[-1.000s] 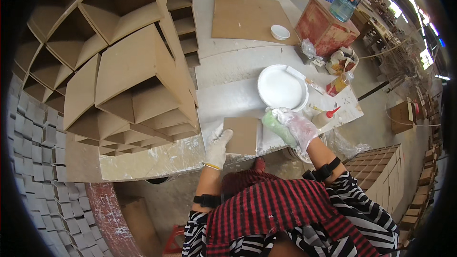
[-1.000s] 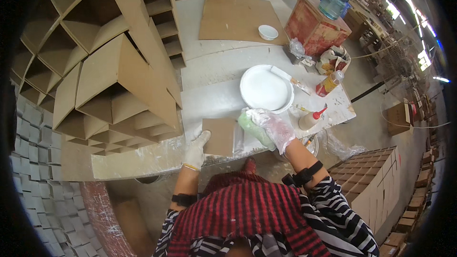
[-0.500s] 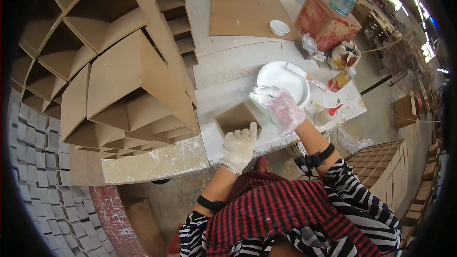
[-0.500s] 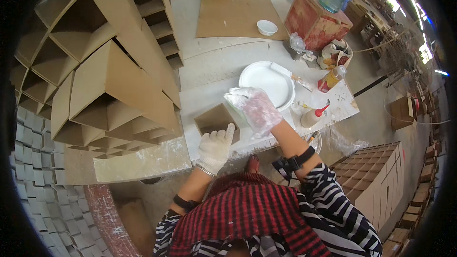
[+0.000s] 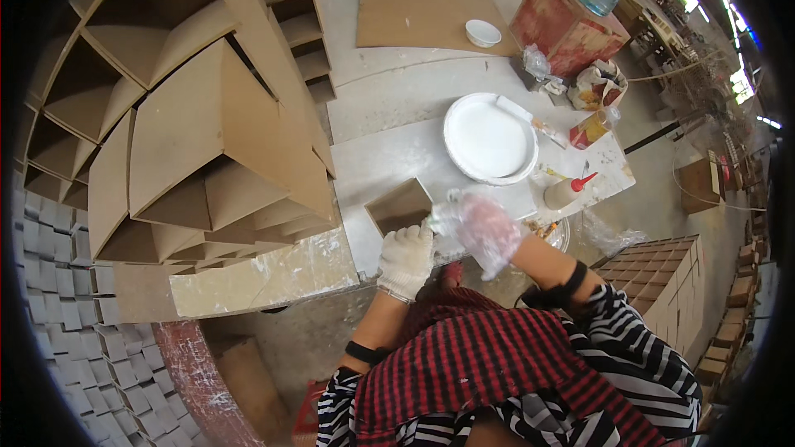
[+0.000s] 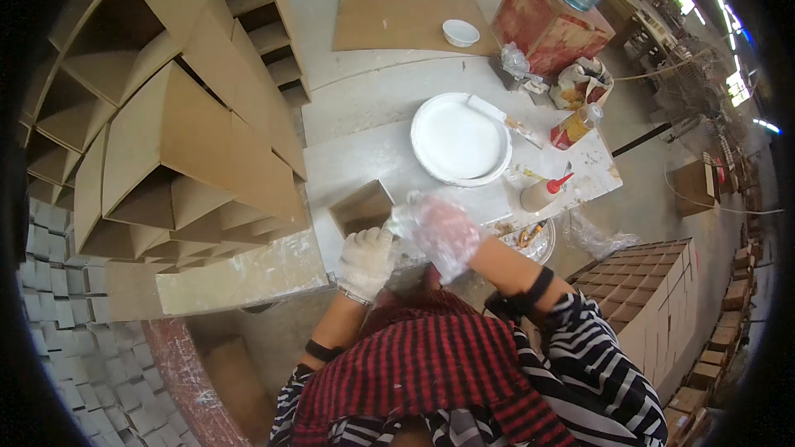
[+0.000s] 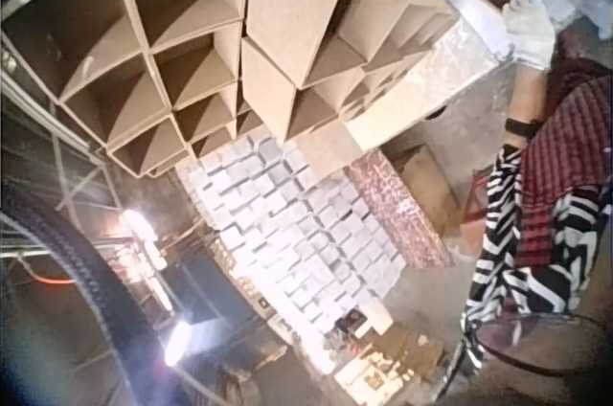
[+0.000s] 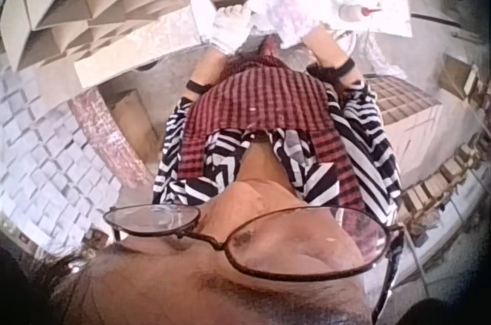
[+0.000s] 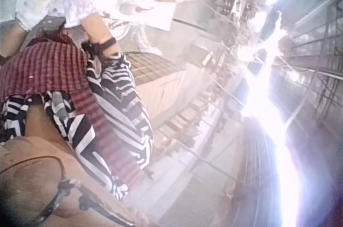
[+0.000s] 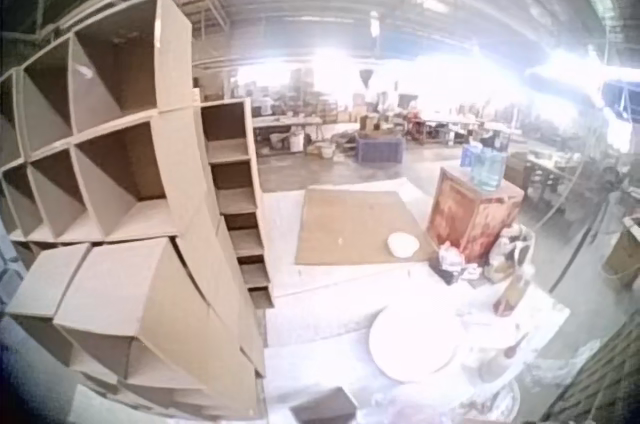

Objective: The recorder is seen wiping white paint or residue off wooden storage boxes using a cloth and then stacking them.

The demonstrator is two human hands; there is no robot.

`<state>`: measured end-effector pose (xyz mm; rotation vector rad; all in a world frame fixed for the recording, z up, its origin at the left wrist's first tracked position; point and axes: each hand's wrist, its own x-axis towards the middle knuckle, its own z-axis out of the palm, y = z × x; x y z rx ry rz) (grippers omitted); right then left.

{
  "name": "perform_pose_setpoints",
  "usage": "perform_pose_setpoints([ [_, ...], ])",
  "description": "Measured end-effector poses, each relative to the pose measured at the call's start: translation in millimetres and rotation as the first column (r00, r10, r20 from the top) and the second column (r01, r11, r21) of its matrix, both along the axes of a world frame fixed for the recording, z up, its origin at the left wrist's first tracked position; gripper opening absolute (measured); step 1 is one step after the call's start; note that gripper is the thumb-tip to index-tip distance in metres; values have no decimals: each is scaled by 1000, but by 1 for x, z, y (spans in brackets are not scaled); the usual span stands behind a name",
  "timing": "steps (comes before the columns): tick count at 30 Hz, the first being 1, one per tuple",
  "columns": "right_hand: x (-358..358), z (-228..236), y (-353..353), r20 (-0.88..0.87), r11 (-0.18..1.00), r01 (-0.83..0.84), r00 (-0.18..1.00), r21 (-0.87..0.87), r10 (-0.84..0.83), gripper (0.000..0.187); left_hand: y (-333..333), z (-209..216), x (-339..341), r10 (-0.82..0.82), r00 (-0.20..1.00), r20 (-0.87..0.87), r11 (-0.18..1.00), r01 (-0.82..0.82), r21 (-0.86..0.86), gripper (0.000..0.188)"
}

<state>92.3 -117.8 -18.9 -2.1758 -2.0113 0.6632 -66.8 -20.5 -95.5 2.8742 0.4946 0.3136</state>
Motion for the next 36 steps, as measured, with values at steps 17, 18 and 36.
perform_pose_setpoints([
  [17, -82, 19, 39, 89, 963, -265, 962, 52, 260, 41, 26, -28, -50, 419, 839, 347, 443, 145, -885, 76],
  [18, -77, 18, 37, 91, 961, -271, 960, 44, 267, 41, 29, -16, -53, 285, 929, 235, 832, -118, -543, 74],
  [36, -53, 14, 111, 91, 969, -177, 982, 172, 163, 21, 17, -22, -46, 450, 893, 23, 525, -243, -816, 106],
])
